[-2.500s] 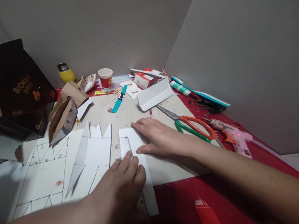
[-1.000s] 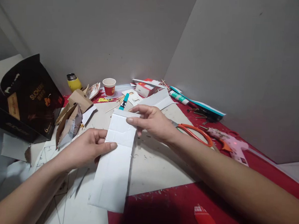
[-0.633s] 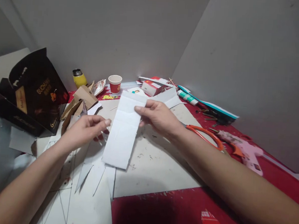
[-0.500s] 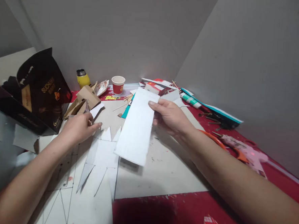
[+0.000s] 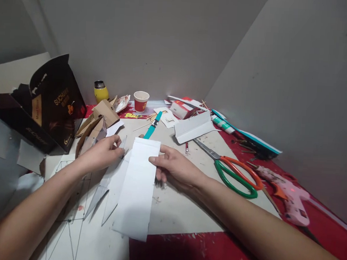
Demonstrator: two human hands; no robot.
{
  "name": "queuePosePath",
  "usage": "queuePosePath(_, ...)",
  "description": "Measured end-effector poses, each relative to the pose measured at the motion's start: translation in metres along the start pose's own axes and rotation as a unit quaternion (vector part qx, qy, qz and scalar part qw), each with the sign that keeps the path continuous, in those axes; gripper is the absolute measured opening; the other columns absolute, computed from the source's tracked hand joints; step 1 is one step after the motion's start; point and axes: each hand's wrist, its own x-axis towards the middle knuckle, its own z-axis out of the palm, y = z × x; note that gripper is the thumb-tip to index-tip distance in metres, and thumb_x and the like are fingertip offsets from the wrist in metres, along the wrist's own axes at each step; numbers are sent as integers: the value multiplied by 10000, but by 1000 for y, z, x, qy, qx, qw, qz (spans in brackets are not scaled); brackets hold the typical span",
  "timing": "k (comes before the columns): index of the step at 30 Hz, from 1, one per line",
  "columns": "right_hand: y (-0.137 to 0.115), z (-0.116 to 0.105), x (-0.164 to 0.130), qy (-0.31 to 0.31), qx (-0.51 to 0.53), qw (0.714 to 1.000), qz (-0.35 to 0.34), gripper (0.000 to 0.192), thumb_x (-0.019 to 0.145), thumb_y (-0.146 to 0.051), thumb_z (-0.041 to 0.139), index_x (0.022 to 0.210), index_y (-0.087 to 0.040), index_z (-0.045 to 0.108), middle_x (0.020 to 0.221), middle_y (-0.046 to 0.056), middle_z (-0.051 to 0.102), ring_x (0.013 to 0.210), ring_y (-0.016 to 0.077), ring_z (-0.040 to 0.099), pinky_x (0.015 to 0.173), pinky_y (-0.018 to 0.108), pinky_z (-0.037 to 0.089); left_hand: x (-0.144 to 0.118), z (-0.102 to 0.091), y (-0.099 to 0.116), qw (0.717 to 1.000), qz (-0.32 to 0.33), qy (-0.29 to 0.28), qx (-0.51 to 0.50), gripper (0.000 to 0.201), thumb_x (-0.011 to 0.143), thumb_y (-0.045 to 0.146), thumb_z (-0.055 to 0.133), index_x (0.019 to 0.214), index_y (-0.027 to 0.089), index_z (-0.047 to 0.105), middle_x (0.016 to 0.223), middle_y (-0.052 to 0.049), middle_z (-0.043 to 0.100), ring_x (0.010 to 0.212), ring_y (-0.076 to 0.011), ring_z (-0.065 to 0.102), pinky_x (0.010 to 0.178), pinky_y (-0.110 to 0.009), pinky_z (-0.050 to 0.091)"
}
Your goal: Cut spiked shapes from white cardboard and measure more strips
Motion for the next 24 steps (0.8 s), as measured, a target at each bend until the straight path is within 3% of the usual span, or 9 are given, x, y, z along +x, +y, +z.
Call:
queuePosePath(6, -16, -16, -3, 71, 12, 997, -26, 286, 729, -267, 726, 971, -144, 634, 549, -27, 622, 384, 91, 507, 348, 180, 391, -4, 10, 9, 987, -16, 31, -155, 169, 779, 363, 590, 866, 218, 580, 482, 93, 405, 427, -116, 368, 427, -237, 224)
queuePosePath(9, -30, -27, -6, 151, 44, 986, -57, 195, 710, -265, 690, 882, -192, 632, 654, -25, 659, 502, 122, 573, 460, 224, 467, -3, 11, 11, 968, -31, 50, -244, 280, 782, 380, 608, 998, 204, 584, 538, 73, 526, 436, -119, 471, 420, -220, 290)
queuePosePath(12, -43, -37, -8, 187, 38, 976, -106, 190, 669, -257, 598, 857, -229, 607, 736, -28, 655, 608, 145, 599, 553, 251, 500, -3, 9, 11, 942, -37, 47, -329, 384, 753, 403, 665, 1059, 182, 595, 695, 9, 678, 530, -156, 617, 480, -242, 437)
queuePosePath(16, -45, -45, -6, 192, -45, 975, -104, 356, 628, -215, 603, 983, -203, 620, 614, -48, 581, 496, 132, 520, 459, 247, 426, -5, 2, 11, 916, -29, 71, -393, 456, 714, 400, 741, 1096, 176, 634, 798, -26, 739, 616, -178, 680, 542, -255, 500)
queuePosePath(18, -39, -45, -5, 173, -144, 971, -80, 477, 652, -201, 623, 1128, -181, 611, 503, -86, 490, 402, 118, 423, 392, 236, 331, -8, 0, 12, 906, -20, 91, -413, 463, 705, 391, 758, 1105, 186, 647, 814, -24, 752, 644, -183, 692, 557, -250, 509)
queuePosePath(20, -31, -42, -4, 157, -252, 952, -79, 463, 677, -205, 628, 1139, -174, 637, 490, -81, 486, 411, 121, 417, 415, 244, 334, -12, -2, 15, 896, -11, 110, -430, 478, 690, 383, 777, 1113, 196, 656, 825, -19, 761, 652, -188, 697, 559, -249, 514)
queuePosePath(24, -27, -28, -10, 202, -329, 910, -148, 270, 722, -290, 670, 976, -204, 696, 929, 73, 689, 800, 209, 606, 706, 325, 482, -19, 2, 25, 895, 0, 121, -430, 482, 695, 393, 781, 1127, 207, 673, 862, -20, 769, 650, -193, 696, 570, -260, 531)
